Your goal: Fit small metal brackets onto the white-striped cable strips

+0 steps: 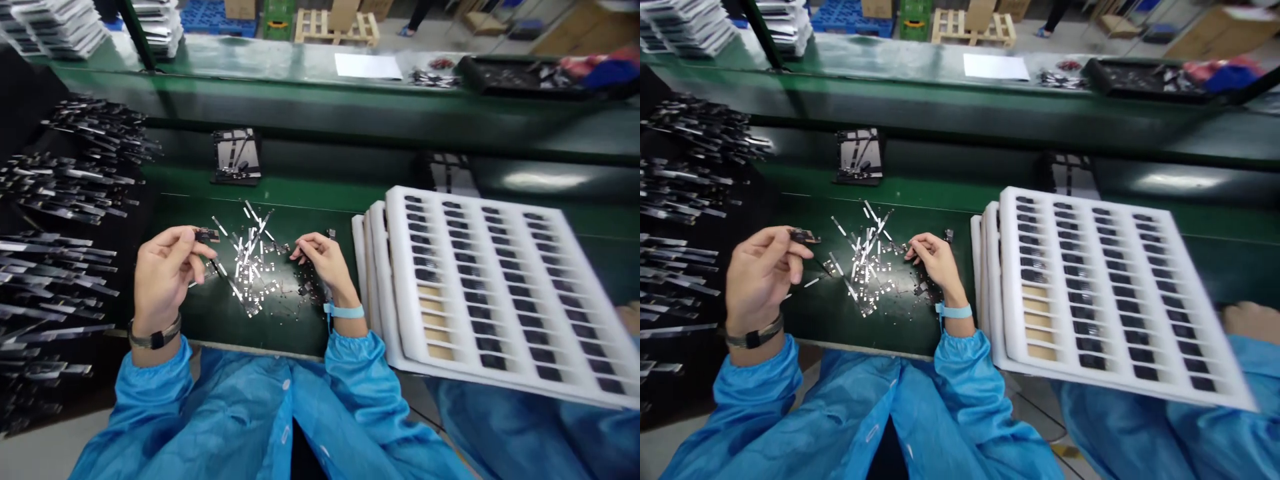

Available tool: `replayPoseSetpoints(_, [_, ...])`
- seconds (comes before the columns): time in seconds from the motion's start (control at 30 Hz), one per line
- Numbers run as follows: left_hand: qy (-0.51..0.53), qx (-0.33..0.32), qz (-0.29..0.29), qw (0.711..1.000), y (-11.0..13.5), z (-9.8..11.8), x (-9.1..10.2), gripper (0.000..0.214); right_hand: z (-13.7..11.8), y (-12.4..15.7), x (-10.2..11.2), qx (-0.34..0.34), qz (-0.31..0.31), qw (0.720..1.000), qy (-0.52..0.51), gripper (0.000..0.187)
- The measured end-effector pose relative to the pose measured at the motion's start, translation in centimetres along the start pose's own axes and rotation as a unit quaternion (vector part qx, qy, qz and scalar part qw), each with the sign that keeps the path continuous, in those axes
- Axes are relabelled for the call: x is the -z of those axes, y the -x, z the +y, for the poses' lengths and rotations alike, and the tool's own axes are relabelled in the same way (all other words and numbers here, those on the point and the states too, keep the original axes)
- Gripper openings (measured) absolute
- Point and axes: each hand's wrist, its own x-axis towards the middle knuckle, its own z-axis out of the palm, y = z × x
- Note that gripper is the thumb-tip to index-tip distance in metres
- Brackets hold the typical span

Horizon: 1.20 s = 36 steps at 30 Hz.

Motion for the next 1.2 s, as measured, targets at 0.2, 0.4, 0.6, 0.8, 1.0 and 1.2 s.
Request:
replayPoseSetpoints(0.2, [0.054,-0.059,0.024,0.996,-0.8,-0.3,-2.5,0.045,-0.1,0.0,0.0,0.013,0.003,1.0,-0.01,0.038])
replayPoseSetpoints(0.4, [-0.042,-0.08,0.056,0.994,-2.3,-3.6,-4.6,0.034,-0.3,0.1,-0.2,0.028,0.018,0.999,-0.001,0.033])
replayPoseSetpoints(0.6, [-0.078,-0.081,0.026,0.993,-2.7,-4.6,-4.5,0.039,-0.5,0.0,-0.5,0.049,0.028,0.998,0.023,0.03])
replayPoseSetpoints(0.8, [-0.128,-0.08,-0.025,0.988,-4.2,-5.8,-3.1,0.032,-0.7,-0.1,-0.7,0.061,0.029,0.996,0.055,0.03])
replayPoseSetpoints(1.0, [-0.02,0.0,-0.091,0.996,-5.3,-6.8,-3.6,0.058,-0.6,-0.7,-0.5,0.066,0.064,0.995,0.042,0.043])
replayPoseSetpoints(1.2, [0.085,0.063,-0.15,0.983,-4.8,-5.1,-3.6,0.05,-0.5,-0.7,-0.7,0.068,0.046,0.993,0.08,0.05])
